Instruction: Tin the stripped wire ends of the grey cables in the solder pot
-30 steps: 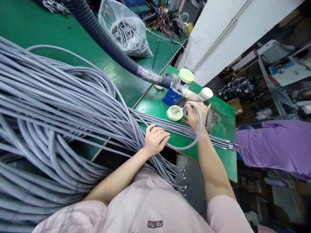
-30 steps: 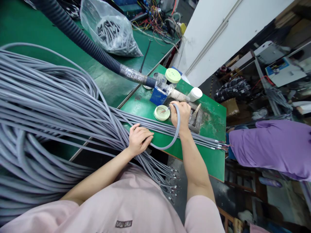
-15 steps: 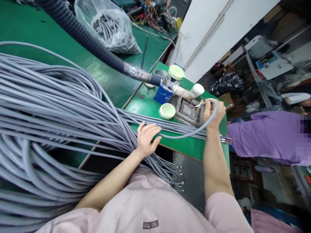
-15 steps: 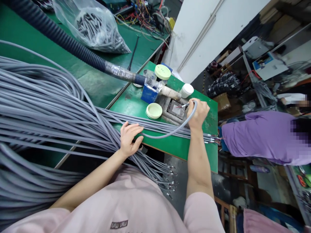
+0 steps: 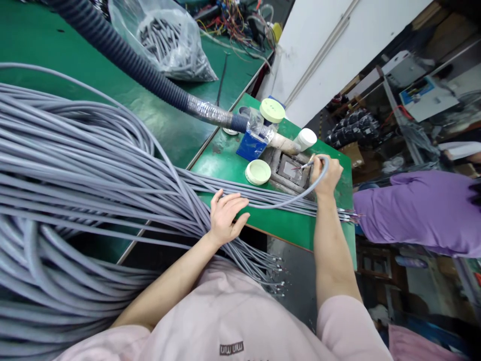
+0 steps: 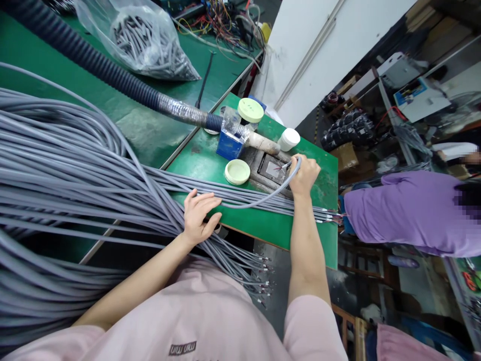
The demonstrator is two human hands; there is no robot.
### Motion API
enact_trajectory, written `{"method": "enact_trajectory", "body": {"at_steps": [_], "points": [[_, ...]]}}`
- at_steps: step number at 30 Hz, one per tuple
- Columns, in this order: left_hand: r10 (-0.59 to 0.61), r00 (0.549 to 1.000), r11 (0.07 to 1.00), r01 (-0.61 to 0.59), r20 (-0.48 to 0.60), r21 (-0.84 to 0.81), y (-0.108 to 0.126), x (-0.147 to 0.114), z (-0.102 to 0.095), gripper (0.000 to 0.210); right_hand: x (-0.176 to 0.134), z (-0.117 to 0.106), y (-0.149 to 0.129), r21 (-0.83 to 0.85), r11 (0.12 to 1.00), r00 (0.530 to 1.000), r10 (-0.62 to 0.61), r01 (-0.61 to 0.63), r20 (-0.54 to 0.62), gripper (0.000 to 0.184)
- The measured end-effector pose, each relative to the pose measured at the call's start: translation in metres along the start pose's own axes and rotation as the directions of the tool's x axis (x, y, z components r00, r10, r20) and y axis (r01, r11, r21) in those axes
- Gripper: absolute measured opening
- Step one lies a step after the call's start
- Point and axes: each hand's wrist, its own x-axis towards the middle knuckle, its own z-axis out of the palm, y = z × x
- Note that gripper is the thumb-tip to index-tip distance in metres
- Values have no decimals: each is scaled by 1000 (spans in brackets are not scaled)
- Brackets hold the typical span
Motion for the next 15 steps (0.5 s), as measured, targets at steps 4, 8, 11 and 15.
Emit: {"method": "enact_trajectory", "body": {"at_steps": [4,8,11,15], "points": [[12,1000,1000,-12,-2,21,1,1,-1,27,0,3,0,-35,999,999,1,1,40,26],[3,1000,999,-4,7,38,1,1,0,26,0,7,0,-42,999,997,6,-3,70,26],[-1,1000,999,0,16,45,1,1,0,25,0,6,0,-23,1000,998,9,-7,67,26],[5,1000,1000,-6,7,28,1,1,0,26,-11,-18,-8,69,997,999,-37,38,-24,27]]}}
